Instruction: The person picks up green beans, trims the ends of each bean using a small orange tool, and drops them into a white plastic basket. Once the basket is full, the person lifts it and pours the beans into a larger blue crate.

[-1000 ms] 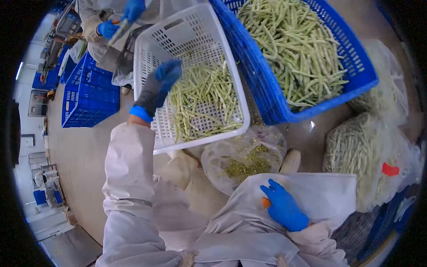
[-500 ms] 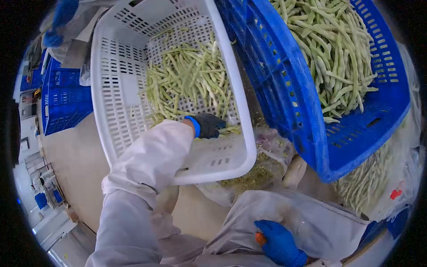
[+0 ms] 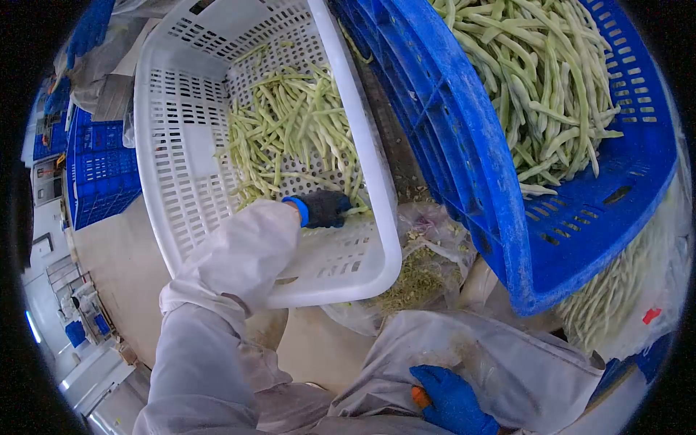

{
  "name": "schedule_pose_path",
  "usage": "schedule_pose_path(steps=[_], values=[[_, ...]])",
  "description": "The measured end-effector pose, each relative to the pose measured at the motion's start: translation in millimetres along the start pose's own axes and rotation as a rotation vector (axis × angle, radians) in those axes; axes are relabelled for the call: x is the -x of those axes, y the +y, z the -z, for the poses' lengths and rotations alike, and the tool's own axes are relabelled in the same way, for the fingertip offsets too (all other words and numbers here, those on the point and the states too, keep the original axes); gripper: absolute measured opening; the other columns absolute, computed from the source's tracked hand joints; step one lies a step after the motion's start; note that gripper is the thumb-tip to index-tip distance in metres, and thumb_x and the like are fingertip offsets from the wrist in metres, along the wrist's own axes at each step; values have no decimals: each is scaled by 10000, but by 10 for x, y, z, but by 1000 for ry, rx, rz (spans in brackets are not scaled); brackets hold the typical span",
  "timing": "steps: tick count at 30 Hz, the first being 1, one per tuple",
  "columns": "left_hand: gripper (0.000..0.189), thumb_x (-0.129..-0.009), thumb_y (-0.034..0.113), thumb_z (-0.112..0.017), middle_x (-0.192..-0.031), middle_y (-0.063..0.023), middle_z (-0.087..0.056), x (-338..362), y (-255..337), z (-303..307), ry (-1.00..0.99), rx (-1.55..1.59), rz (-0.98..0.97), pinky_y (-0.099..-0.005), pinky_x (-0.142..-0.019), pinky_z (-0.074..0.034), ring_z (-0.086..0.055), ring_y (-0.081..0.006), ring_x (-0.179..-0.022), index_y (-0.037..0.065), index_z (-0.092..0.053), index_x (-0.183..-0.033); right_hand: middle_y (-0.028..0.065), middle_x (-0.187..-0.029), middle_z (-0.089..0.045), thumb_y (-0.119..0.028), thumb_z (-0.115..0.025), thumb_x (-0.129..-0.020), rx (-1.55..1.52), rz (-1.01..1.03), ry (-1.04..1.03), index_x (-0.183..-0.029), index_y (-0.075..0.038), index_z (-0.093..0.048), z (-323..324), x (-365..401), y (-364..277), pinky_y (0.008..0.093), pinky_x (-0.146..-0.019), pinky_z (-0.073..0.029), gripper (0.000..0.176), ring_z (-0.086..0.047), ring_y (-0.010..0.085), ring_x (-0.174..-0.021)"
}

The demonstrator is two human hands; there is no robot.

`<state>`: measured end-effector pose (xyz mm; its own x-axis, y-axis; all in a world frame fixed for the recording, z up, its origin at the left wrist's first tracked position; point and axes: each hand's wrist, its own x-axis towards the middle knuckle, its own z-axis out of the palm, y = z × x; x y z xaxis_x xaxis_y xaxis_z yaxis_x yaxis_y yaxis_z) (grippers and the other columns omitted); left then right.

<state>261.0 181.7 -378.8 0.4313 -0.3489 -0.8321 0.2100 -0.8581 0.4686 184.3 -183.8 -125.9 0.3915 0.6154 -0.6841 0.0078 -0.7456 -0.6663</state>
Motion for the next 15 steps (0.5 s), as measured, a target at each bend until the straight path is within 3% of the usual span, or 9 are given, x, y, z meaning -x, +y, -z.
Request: schedule_pose_path(steps=[2,4,6,7,15], values=[[514,-668,233,-650,-1100,-194,-594,-100,-318,-237,157,61,-150,-422,-867,-448,-563,-343,-1025,50,-564,-1141,201,-1115,-582,-137,-555,-837,-7,-3,-5,-1154,-25,-555,-12,-11,9,387,-875,-458,336,-566,355,-1009],[531,-658,224,-651,-1125,-207,-580,-107,-295,-164,72,71,-144,-429,-866,-440,-549,-344,-1049,56,-553,-1151,201,-1116,-582,-139,-554,-838,-14,-7,-11,-1156,-27,-555,-26,-17,14,386,-876,-457,338,-565,353,-1013],[517,-703,246,-652,-1063,-169,-607,-132,-277,-145,-70,-151,49,-402,-854,-437,-564,-302,-1005,64,-534,-1172,199,-1119,-582,-143,-549,-842,9,-4,-29,-1161,-30,-555,-23,-17,18,384,-882,-453,338,-561,350,-1022],[517,-703,246,-652,-1063,-169,-607,-131,-281,-147,-70,-150,48,-402,-854,-437,-564,-302,-1005,64,-534,-1172,199,-1119,-582,-143,-549,-842,10,-5,-29,-1161,-30,-555,-21,-25,14,384,-882,-453,338,-561,350,-1022],[484,-745,280,-643,-1003,-122,-607,264,-350,-206,-59,208,-29,-367,-838,-439,-562,-249,-960,57,-533,-1160,197,-1110,-579,-127,-553,-826,1,18,-20,-1171,-41,-549,-16,-28,0,391,-867,-457,356,-561,363,-999]])
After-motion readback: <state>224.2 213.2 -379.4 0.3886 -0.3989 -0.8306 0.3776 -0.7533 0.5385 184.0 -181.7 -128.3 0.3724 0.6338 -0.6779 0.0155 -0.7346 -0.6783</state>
